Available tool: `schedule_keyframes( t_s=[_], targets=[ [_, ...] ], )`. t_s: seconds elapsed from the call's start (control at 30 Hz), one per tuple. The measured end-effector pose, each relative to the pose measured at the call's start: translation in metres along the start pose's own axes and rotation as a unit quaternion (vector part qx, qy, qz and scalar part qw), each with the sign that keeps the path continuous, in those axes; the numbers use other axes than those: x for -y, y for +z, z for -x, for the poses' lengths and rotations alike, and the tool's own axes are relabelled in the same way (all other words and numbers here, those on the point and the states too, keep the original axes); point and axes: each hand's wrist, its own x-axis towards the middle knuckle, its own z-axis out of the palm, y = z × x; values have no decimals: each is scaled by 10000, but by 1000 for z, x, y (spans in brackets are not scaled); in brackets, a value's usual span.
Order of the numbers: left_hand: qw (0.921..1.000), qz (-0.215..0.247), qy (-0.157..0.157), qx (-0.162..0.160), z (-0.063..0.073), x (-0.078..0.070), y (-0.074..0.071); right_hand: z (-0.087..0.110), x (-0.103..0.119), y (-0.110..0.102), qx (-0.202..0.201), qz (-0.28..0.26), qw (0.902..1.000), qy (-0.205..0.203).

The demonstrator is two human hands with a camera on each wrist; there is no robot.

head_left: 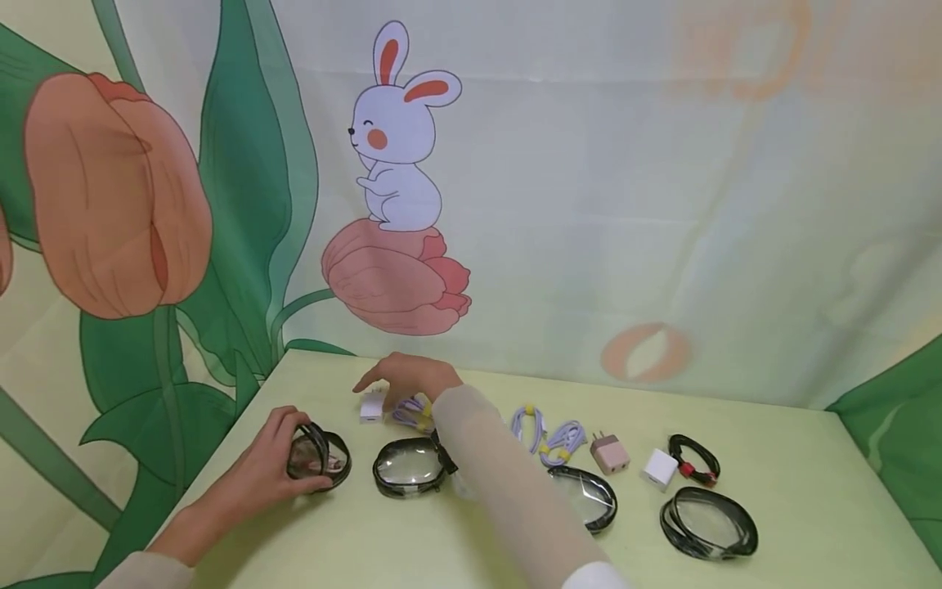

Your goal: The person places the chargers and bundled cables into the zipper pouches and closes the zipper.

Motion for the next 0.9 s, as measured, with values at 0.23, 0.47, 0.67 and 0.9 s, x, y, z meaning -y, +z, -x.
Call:
schedule_keyframes(
  t_s=[0.23, 0.47, 0.67, 0.9],
  targets=[
    [9999, -56, 45, -75, 1, 1, 1, -8, -13, 11, -65, 113, 9995, -292],
    [9999, 28, -26, 100, 2, 4, 4, -13, -18, 25, -193, 128, 9952, -946],
    [9999, 8, -44, 105, 2, 5, 5, -17, -22, 34, -242, 149, 9934, -1116],
    [9998, -11, -120, 151, 3, 6, 4, -24, -20, 37, -430, 299, 9904, -1280]
  ],
)
